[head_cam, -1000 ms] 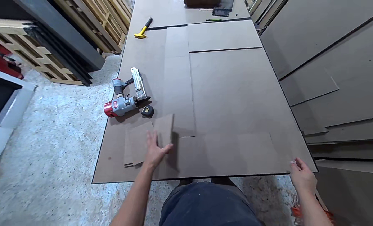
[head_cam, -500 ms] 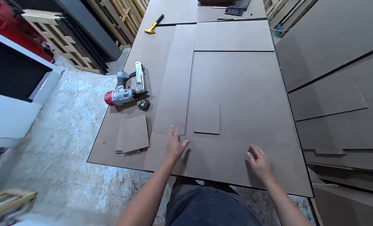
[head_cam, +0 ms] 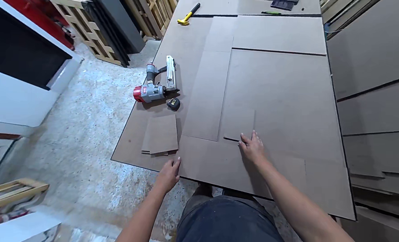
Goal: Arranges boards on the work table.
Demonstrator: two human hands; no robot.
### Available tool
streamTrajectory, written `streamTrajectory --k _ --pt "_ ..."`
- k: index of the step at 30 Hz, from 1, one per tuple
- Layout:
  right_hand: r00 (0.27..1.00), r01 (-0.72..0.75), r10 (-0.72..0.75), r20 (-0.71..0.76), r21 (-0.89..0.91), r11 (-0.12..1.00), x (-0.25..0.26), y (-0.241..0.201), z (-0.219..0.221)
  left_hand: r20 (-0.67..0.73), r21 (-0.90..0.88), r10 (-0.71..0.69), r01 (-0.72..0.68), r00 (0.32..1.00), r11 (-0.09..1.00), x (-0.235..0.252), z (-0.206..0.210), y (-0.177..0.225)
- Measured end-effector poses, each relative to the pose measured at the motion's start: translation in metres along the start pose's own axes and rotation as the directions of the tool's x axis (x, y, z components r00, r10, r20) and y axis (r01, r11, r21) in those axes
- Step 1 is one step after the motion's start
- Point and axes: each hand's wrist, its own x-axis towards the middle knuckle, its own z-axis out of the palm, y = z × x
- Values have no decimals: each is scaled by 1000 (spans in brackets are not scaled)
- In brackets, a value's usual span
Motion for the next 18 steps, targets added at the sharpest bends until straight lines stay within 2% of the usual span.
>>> streamTrajectory --k 5,10,14,18 --pt "987 -135 133 -88 -10 991 -2 -21 2 -1 15 135 -135 991 991 6 0 -20" --pt "951 -302 293 -93 -98 948 5 -47 -4 3 24 225 -225 974 974 10 -6 -29" --pt "933 -357 359 -7 -116 927 13 -94 -5 23 23 247 -247 969 969 11 -6 -34" --pt "909 -399 414 48 -189 897 26 -111 0 5 35 253 -253 968 967 12 -5 -34"
